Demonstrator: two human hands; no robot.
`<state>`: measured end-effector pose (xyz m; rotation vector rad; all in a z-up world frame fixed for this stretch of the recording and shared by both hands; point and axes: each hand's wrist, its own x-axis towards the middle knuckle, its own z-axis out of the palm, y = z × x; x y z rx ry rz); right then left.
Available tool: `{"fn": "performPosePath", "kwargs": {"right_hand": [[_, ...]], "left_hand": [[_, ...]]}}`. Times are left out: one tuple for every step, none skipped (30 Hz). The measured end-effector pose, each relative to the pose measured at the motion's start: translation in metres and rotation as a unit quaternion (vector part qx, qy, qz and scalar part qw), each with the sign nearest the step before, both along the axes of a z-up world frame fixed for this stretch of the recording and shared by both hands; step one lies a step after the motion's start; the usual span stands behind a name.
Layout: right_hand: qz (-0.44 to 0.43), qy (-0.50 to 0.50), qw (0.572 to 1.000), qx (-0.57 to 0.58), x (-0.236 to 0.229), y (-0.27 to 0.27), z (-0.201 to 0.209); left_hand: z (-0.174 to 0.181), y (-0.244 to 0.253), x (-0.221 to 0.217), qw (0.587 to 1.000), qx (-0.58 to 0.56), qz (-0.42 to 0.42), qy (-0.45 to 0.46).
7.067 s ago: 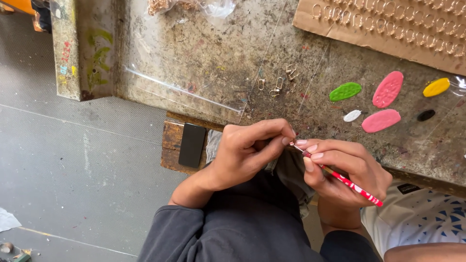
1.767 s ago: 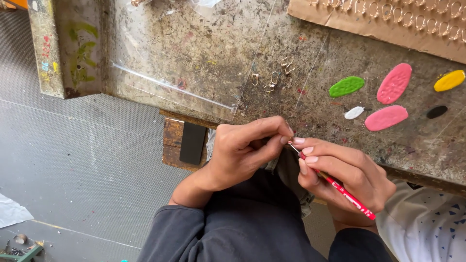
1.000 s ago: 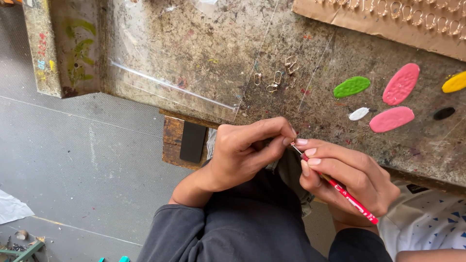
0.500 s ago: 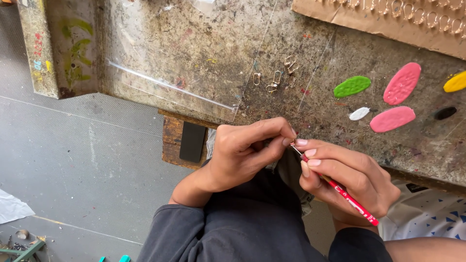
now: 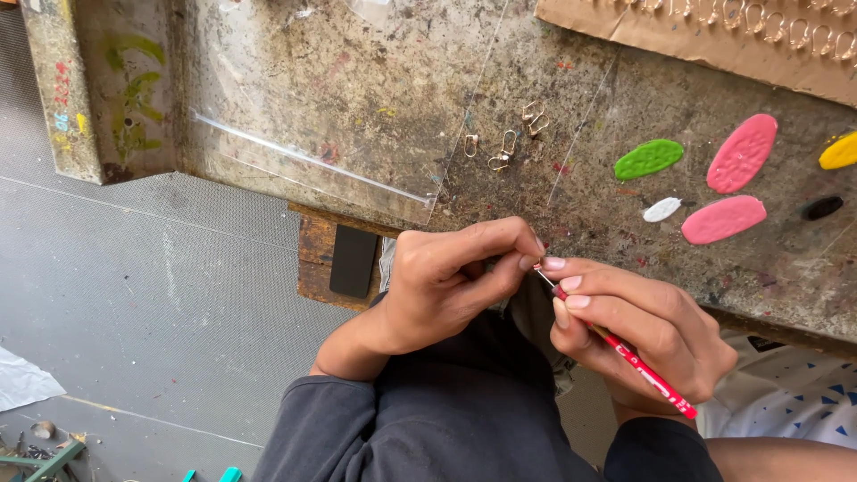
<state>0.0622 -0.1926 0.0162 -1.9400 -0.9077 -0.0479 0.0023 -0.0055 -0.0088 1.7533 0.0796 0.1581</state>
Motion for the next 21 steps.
{"fn": "performPosePath", "kwargs": {"right_hand": [[0.001, 0.002, 1.000, -0.002, 0.0000, 0.0002, 0.0005], [0.002, 0.003, 1.000, -0.005, -0.0001, 0.0004, 0.0010], [0.002, 0.004, 1.000, -0.005, -0.0004, 0.0004, 0.0006], [0.000, 0.004, 1.000, -0.003, -0.0007, 0.0003, 0.0002], [-0.001, 0.003, 1.000, -0.002, -0.0008, 0.0003, -0.0001], [-0.002, 0.003, 1.000, -0.002, -0.0006, 0.0003, -0.0001], [-0.002, 0.000, 1.000, -0.003, -0.0005, 0.0004, -0.0001], [-0.003, -0.002, 1.000, -0.005, -0.0004, 0.0004, -0.0002], [-0.003, -0.002, 1.000, -0.005, -0.0006, -0.0001, -0.0010], [-0.002, -0.001, 1.000, -0.002, -0.0008, -0.0007, -0.0018], [-0.001, -0.001, 1.000, 0.000, -0.0008, -0.0011, -0.0025], [-0.001, -0.001, 1.000, 0.000, -0.0007, -0.0006, -0.0023], [-0.002, -0.001, 1.000, 0.001, -0.0007, -0.0001, -0.0021], [-0.004, -0.001, 1.000, 0.003, -0.0007, 0.0004, -0.0018], [-0.004, -0.002, 1.000, 0.003, -0.0008, -0.0001, -0.0017], [-0.003, 0.000, 1.000, 0.000, -0.0009, -0.0005, -0.0017], [-0.002, 0.003, 1.000, -0.002, -0.0010, -0.0009, -0.0017], [-0.001, 0.003, 1.000, -0.002, -0.0006, -0.0005, -0.0016], [0.000, 0.001, 1.000, -0.001, -0.0004, -0.0002, -0.0015], [0.000, -0.002, 1.000, 0.000, -0.0001, 0.0000, -0.0015], [0.000, -0.002, 1.000, 0.000, -0.0002, -0.0005, -0.0021]], "left_hand": [[-0.0003, 0.0000, -0.0002, 1.000, 0.001, 0.001, -0.003], [-0.0006, -0.0001, -0.0004, 1.000, 0.002, 0.002, -0.006], [-0.0004, 0.0000, -0.0005, 1.000, 0.002, 0.002, -0.005], [-0.0001, 0.0001, -0.0005, 1.000, 0.003, 0.001, -0.006], [0.0002, 0.0003, -0.0001, 1.000, 0.004, 0.000, -0.007], [0.0001, 0.0004, 0.0001, 1.000, 0.004, 0.000, -0.007], [0.0002, 0.0004, -0.0001, 1.000, 0.002, -0.001, -0.006], [0.0002, 0.0004, -0.0002, 1.000, 0.001, -0.001, -0.004], [0.0002, 0.0003, -0.0003, 1.000, 0.000, -0.002, -0.004], [0.0003, 0.0001, -0.0004, 1.000, 0.003, -0.001, -0.004], [0.0004, 0.0001, -0.0001, 1.000, 0.005, 0.000, -0.005], [0.0003, 0.0000, 0.0000, 1.000, 0.005, 0.000, -0.005], [0.0002, -0.0001, -0.0001, 1.000, 0.002, 0.000, -0.003], [0.0002, -0.0002, -0.0002, 1.000, -0.001, 0.000, -0.001], [0.0000, -0.0003, -0.0002, 1.000, -0.001, 0.000, -0.001], [-0.0003, -0.0003, -0.0003, 1.000, 0.001, 0.000, -0.001], [-0.0005, -0.0004, -0.0007, 1.000, 0.003, 0.000, -0.001], [-0.0004, -0.0003, -0.0007, 1.000, 0.003, 0.001, 0.000], [-0.0004, -0.0003, -0.0007, 1.000, 0.004, 0.001, 0.002], [-0.0003, -0.0003, -0.0007, 1.000, 0.004, 0.001, 0.005], [-0.0002, -0.0003, -0.0006, 1.000, 0.004, 0.000, 0.004]]}}
